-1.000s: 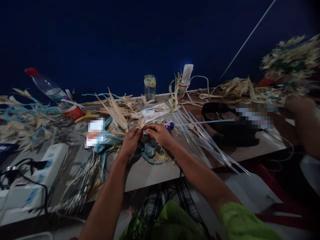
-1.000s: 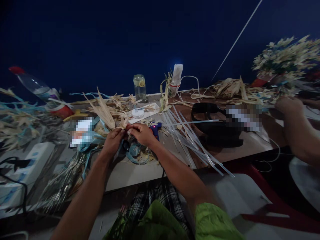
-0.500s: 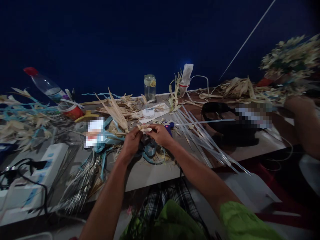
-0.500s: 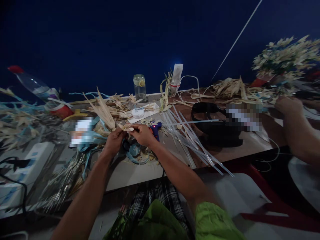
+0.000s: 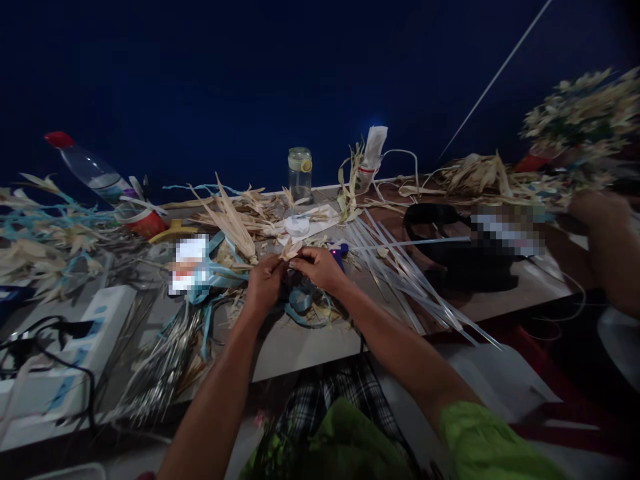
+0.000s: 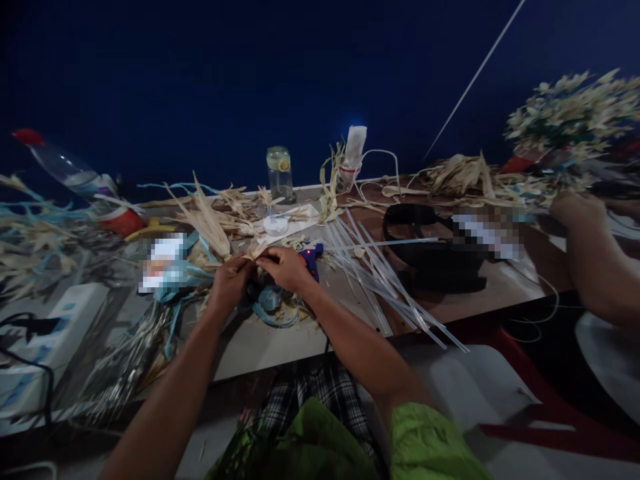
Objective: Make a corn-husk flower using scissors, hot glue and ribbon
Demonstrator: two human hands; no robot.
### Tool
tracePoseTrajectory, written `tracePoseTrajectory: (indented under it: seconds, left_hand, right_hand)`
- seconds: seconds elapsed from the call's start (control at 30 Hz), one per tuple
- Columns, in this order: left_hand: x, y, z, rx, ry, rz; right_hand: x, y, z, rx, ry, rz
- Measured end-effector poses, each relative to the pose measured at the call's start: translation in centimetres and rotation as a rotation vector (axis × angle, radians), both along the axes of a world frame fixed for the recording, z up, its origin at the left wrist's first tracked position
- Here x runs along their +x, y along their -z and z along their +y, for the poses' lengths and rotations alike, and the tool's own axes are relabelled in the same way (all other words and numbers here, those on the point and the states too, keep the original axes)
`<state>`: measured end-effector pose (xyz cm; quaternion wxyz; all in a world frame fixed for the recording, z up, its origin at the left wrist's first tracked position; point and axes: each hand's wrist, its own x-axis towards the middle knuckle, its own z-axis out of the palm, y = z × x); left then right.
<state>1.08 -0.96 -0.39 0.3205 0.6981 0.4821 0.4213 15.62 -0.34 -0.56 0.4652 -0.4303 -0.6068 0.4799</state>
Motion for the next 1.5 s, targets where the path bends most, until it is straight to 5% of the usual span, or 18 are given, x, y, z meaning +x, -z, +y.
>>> tracePoseTrajectory:
  seconds: [0.63, 0.93, 1.23, 1.33, 1.5]
  left_hand:
    - [0.7, 0.5, -0.2, 0.145, -0.105, 0.101]
    - [0.6, 0.3, -0.3, 0.21, -0.119, 0.095]
    - [0.5, 0.5, -0.3, 0.378, -0.103, 0.144]
    - [0.3, 0.6, -0.1, 0.429, -0.156, 0.159]
    - [0.2, 0.7, -0.1, 0.481, -0.177, 0.193]
  right_hand:
    - [-0.5, -0.4, -0.5, 0.111, 0.108, -0.032]
    - [0.9, -1.8, -0.4, -0.233, -0.027, 0.438]
    - [0.2, -1.3, -0.3, -0.273, 0.005, 0.445]
    - [0.4, -1.7, -0.6, -0.152, 0.117, 0.429]
    - [0.6, -2.4, -1.8, 0.3, 0.266, 0.157]
